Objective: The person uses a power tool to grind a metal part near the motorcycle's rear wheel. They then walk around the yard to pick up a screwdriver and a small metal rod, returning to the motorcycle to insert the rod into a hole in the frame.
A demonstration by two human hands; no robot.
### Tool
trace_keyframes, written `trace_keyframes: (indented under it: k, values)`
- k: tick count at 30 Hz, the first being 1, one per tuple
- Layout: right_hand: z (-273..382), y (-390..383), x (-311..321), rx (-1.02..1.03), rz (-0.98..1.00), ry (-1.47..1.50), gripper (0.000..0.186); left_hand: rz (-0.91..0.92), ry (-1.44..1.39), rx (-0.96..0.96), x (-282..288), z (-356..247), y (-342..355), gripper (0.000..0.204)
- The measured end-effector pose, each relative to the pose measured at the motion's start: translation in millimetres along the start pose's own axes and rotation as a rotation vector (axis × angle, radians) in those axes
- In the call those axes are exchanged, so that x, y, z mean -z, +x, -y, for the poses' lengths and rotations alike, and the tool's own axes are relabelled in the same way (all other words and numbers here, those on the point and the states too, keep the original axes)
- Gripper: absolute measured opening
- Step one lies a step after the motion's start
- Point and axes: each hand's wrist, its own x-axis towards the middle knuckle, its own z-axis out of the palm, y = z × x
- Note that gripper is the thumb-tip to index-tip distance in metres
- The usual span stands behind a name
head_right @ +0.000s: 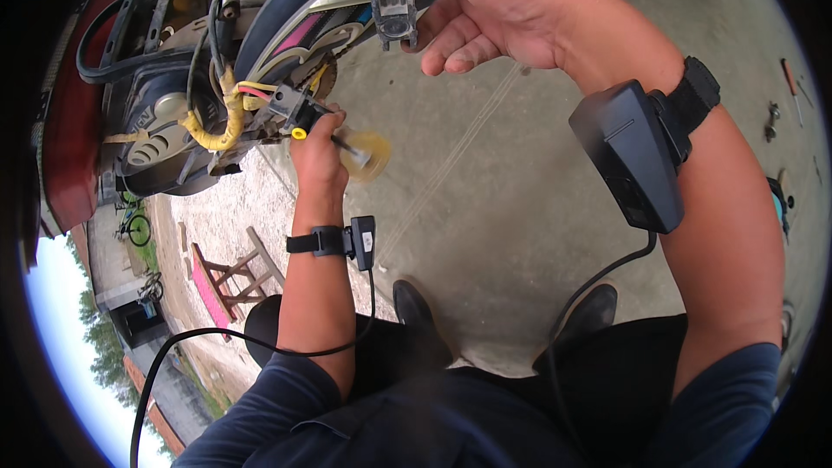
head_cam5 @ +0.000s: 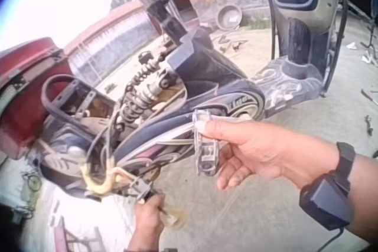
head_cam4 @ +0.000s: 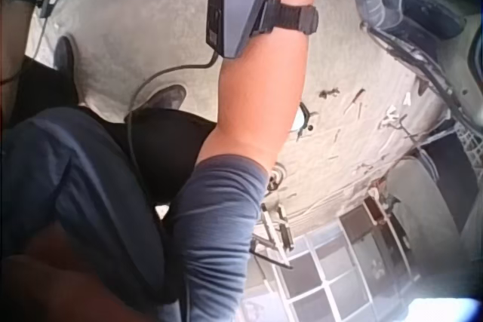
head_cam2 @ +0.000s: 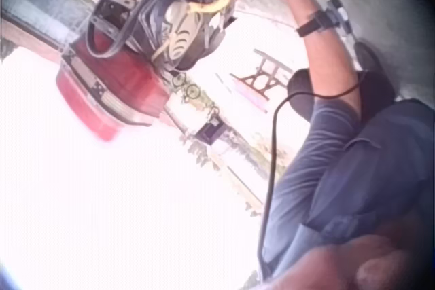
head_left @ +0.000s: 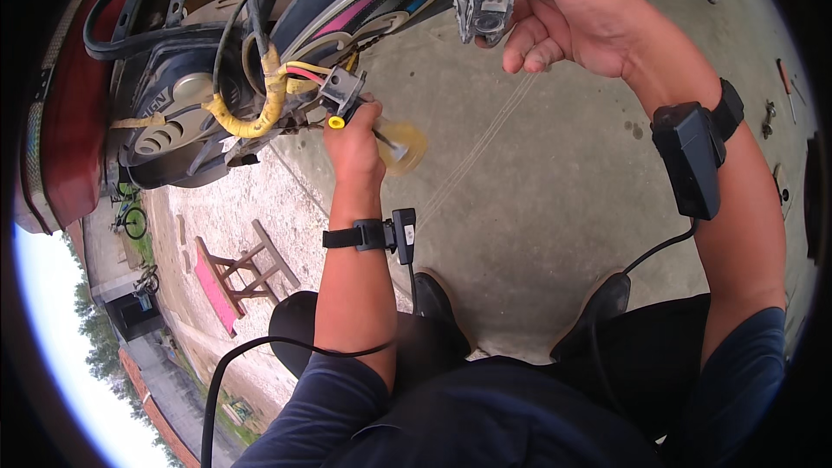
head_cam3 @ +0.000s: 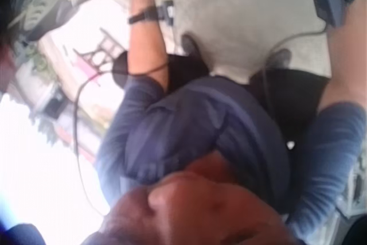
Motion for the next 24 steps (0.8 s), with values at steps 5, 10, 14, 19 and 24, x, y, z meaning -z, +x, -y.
trace_keyframes:
  k: [5, 10, 14, 19, 24]
  values:
    - [-18, 9, -12, 0.006, -0.015, 0.001, 0.055, 0.008, 0.025, -0.005, -4, -2, -2, 0.035]
    - [-14, 10, -14, 0.022, 0.019, 0.009, 0.054, -0.023, 0.020, -0.020, 3, 1, -2, 0.026]
    - [-20, 13, -11, -0.027, 0.044, 0.013, 0.055, 0.007, 0.035, -0.022, 3, 3, -1, 0.037]
    - [-25, 18, -11, -0.043, 0.040, -0.017, 0.055, 0.037, 0.050, -0.031, -2, 0, 0, 0.036]
    - [-35, 22, -8, -0.047, 0.062, 0.073, 0.057, 0.009, -0.003, -0.011, -1, -1, -3, 0.027]
